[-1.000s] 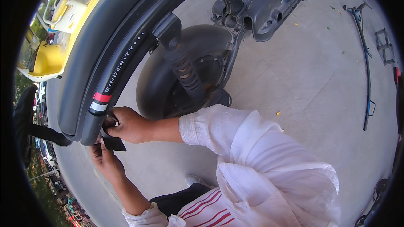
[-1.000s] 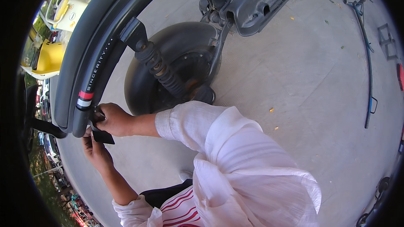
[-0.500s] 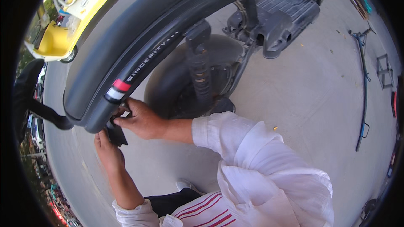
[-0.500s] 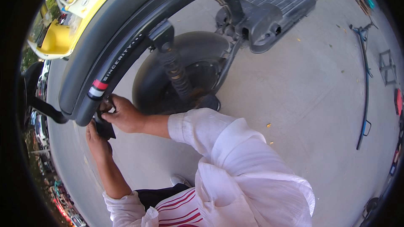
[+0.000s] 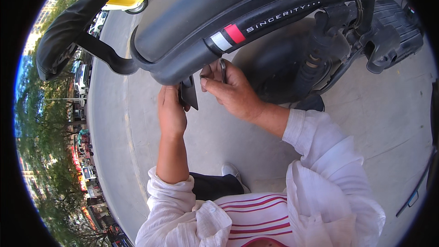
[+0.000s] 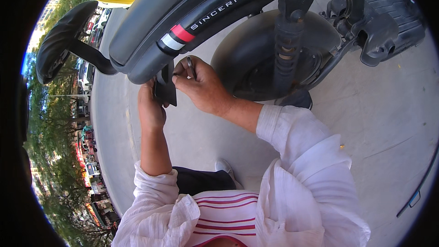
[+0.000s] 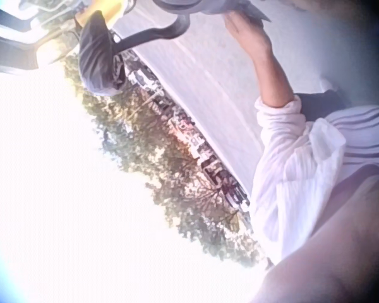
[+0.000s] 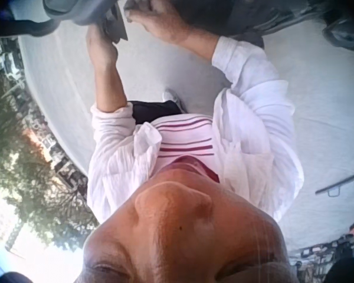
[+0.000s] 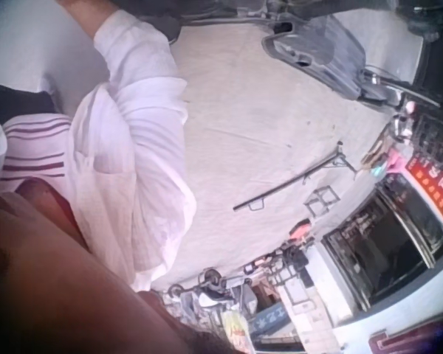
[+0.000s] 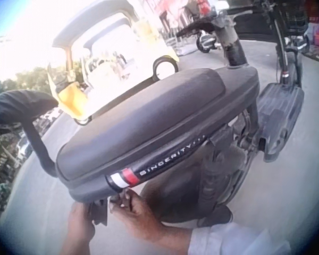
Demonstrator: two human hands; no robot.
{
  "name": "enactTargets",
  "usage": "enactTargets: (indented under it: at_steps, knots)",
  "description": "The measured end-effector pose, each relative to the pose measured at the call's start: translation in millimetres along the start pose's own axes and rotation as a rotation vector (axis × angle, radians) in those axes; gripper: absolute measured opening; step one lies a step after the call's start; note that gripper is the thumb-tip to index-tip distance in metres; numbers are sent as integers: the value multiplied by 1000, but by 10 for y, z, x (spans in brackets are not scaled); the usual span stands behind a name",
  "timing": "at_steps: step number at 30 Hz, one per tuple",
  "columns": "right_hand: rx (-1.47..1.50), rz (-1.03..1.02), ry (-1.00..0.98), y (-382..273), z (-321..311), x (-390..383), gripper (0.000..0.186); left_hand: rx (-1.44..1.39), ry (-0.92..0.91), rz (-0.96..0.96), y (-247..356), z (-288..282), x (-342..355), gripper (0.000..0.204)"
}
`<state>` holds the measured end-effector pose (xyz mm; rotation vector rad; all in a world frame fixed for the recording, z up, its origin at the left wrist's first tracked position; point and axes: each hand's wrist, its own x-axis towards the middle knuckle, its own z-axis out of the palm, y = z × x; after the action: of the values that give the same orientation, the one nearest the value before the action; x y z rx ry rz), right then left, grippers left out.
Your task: The person uses a wrench to tighten bolts on the front basket of an electric scooter, then moves to the rear to install a license plate holder. They attach the holder to the scooter's frame and secure it with bolts.
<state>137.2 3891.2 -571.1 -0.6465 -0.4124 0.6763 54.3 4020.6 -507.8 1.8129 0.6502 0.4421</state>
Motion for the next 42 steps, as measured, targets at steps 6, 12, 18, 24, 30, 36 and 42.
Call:
enactTargets:
  at_steps: [6,12,18,24,30,36,42]
  knots:
    - [-16,1,-36,81,-35,23,12,29,13,42,22,41,-35,26]
    - [-38,-96,-42,107,15,9,10,-73,136,47,21,216,-16,30]
    - [-6,-111,-99,125,66,-40,12,-43,79,-115,91,97,1,45]
    - [-27,-119,-75,92,34,-53,12,165,-69,149,1,-25,-8,40]
    - [-16,-81,-85,148,72,-64,12,156,-156,198,18,-77,-69,37]
    - [-29,-46,-84,82,43,-97,12,-156,-40,-48,85,11,-26,37]
    - [-95,-56,-124,7,89,-150,11,-780,-136,-359,-80,-245,-98,33]
